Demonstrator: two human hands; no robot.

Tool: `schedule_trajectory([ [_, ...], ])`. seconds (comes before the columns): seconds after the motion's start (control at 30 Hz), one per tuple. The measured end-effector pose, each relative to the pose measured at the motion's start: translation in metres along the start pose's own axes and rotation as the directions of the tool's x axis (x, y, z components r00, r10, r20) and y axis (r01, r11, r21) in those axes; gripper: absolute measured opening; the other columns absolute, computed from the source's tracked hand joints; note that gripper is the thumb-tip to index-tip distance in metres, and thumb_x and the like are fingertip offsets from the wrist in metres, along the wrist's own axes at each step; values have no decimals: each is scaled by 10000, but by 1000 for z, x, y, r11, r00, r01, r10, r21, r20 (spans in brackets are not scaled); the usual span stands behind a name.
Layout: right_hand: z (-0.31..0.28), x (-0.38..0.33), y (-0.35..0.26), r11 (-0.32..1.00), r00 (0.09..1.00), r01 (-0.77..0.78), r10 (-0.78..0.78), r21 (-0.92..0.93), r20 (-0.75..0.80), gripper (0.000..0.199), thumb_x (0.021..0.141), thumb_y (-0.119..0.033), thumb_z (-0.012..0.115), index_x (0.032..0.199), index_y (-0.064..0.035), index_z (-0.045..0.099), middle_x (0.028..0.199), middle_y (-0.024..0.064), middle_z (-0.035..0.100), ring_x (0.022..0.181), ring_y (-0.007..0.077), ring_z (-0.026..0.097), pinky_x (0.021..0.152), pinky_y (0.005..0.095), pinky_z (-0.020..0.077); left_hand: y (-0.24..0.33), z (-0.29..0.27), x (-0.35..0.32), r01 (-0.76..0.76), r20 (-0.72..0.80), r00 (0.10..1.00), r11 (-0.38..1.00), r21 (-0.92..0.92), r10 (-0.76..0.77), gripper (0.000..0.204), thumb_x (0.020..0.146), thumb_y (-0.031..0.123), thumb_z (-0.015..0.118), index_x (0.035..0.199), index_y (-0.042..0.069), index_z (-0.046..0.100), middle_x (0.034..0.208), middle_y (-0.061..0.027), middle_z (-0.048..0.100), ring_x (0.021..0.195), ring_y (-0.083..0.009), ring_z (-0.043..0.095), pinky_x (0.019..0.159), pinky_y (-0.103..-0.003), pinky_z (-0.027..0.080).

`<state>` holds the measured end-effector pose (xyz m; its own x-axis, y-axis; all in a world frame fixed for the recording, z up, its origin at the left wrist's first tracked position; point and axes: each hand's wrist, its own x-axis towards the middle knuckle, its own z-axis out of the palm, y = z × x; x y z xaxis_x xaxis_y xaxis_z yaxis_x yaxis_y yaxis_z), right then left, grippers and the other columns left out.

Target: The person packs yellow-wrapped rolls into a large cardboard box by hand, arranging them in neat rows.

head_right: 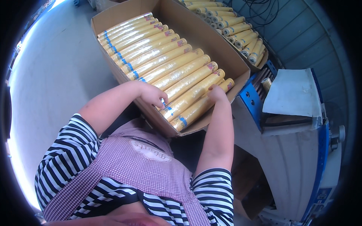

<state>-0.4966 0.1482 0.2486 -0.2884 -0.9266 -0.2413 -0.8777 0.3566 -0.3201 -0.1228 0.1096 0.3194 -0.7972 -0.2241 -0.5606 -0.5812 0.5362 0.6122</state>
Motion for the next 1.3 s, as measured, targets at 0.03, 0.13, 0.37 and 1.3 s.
schedule_trajectory([
  [0.03,0,-2,1,999,1000,-15,14,35,20,387,847,-107,704,1223,-14,686,1060,142,734,964,268,715,864,357,563,0,-1,3,-13,3,1000,1000,5,13,596,943,444,683,1422,109,570,1236,-173,707,1124,-298,682,970,-395,508],
  [0.13,-3,-8,-22,999,999,32,-32,-25,18,445,829,-109,720,1260,-6,675,1076,170,741,1041,312,714,934,382,554,6,2,-7,32,-63,998,996,84,-27,602,943,444,679,1426,103,568,1229,-158,716,1131,-312,683,975,-397,510],
  [0.37,-106,7,2,976,866,215,-179,26,-466,621,831,-138,771,1409,-25,575,1443,194,581,1335,339,558,1121,389,451,25,5,-21,121,-154,984,976,180,-94,577,939,432,631,1421,120,578,1253,-138,705,1150,-328,669,992,-416,512],
  [1.3,-45,136,-241,526,599,617,-796,-586,-84,483,857,67,546,1275,-151,653,1142,189,609,1087,425,616,957,494,505,-3,27,-20,-175,-443,860,961,214,255,449,918,337,659,1253,41,611,1069,-146,675,1011,-338,668,866,-456,553],
])
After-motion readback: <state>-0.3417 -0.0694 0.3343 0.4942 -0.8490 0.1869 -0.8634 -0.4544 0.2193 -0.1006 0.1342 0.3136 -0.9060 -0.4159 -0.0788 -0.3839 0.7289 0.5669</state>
